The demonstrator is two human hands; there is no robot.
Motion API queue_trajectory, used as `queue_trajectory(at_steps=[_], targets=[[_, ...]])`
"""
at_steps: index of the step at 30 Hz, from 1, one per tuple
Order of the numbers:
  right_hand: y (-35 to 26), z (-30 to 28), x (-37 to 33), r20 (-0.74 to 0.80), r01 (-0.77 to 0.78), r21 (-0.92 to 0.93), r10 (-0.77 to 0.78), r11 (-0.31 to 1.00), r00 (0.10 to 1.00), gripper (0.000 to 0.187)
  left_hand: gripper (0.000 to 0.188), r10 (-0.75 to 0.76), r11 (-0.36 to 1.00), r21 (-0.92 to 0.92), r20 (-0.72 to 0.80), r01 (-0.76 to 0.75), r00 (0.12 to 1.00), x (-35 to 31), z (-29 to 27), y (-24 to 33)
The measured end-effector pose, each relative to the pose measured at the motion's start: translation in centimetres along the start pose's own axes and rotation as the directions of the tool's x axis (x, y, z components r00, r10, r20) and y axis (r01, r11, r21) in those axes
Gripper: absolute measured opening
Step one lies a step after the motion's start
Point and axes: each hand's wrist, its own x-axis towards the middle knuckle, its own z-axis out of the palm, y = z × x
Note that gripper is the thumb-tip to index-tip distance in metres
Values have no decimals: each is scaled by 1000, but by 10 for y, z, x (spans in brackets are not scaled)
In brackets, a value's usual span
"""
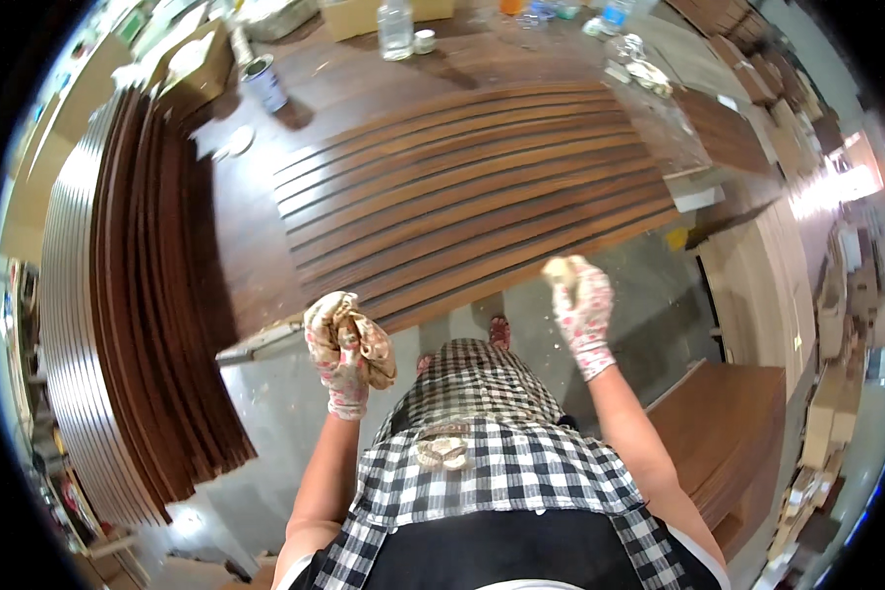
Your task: The person rubs a liquid onto a wooden panel with a cloth, picks up a can, and moves the panel to a stack.
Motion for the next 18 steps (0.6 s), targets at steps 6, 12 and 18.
queue_trajectory(at_steps=[6, 12, 18], targets=[[0, -38, 1, 64, 57, 102, -64, 993, 996, 47, 23, 64, 994, 78, 208, -82, 976, 7, 81, 69], [106, -71, 22, -151, -89, 34, 93, 995, 984, 46, 30, 216, 924, 196, 441, -328, 871, 1, 110, 84], [196, -85, 60, -272, -384, 81, 391, 920, 879, 44, 30, 161, 839, 268, 708, -473, 687, 26, 189, 78]])
